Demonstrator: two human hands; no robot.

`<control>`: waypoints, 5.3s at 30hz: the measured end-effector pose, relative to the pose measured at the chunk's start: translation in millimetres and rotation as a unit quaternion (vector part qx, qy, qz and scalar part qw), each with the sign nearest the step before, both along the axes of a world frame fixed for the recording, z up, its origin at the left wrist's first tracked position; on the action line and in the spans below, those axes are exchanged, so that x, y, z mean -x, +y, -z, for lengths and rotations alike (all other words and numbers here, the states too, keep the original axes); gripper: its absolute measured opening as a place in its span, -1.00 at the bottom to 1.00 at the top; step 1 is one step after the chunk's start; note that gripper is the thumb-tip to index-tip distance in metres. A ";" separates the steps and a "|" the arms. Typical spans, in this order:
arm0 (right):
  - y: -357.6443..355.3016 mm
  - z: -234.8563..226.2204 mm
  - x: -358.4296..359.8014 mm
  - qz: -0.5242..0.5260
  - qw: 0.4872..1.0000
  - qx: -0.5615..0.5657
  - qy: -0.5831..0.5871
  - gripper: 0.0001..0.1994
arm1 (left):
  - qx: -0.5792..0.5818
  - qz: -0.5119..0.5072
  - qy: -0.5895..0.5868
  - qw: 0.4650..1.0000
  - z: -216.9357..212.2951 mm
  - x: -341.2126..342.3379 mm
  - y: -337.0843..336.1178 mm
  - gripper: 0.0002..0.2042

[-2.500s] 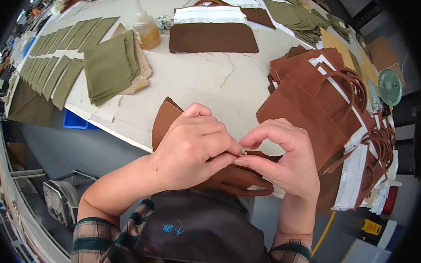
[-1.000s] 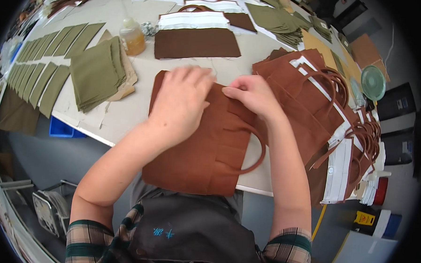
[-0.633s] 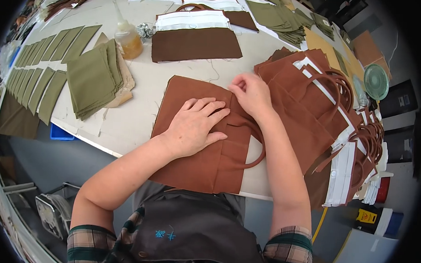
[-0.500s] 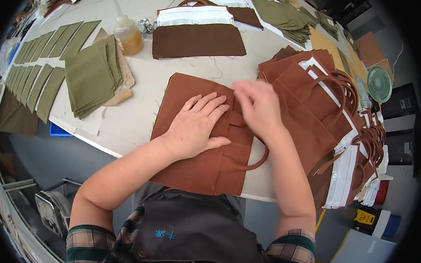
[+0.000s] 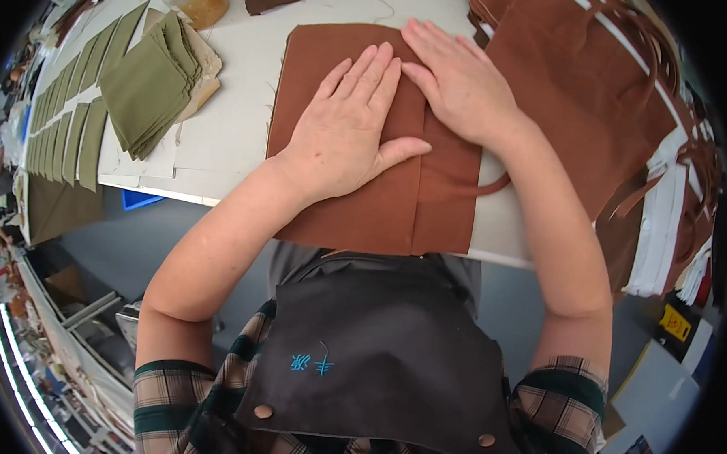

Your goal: The recorder is folding and assembling small brown bags at an industrial workbench.

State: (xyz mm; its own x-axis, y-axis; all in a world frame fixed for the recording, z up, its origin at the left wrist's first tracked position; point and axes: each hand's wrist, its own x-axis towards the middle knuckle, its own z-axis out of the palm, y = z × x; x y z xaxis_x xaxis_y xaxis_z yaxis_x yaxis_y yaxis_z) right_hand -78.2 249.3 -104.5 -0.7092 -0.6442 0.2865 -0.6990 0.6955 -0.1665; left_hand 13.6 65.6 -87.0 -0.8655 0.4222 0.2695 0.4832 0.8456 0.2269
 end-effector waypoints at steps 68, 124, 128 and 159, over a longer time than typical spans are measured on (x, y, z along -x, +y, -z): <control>82.1 -111.6 -36.7 0.129 0.897 0.416 0.082 -0.81 | 0.046 -0.247 0.041 0.967 -8.1 174.8 -74.4 -0.86; -28.4 -178.1 -25.4 -0.196 0.861 0.455 -0.112 -0.83 | -0.238 -0.050 0.294 0.924 -132.6 -107.0 -132.0 -0.62; 16.6 -106.7 -20.9 -0.057 0.916 0.285 -0.276 -0.69 | -0.156 0.030 0.098 0.982 -96.2 -120.3 -82.0 -0.78; 4.6 -51.7 -26.2 0.032 0.685 0.343 -0.641 -0.76 | -0.530 -0.064 -0.491 0.688 -56.9 9.8 -60.9 -0.87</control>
State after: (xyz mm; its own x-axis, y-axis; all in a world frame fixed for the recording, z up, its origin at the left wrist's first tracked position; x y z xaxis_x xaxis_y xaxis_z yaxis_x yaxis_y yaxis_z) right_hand -52.0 253.9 -52.8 -0.6819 -0.6251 -0.3798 0.3574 0.1683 -0.9186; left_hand 3.8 4.7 -30.1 -0.8625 0.3411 -0.3738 -0.4060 -0.0255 0.9135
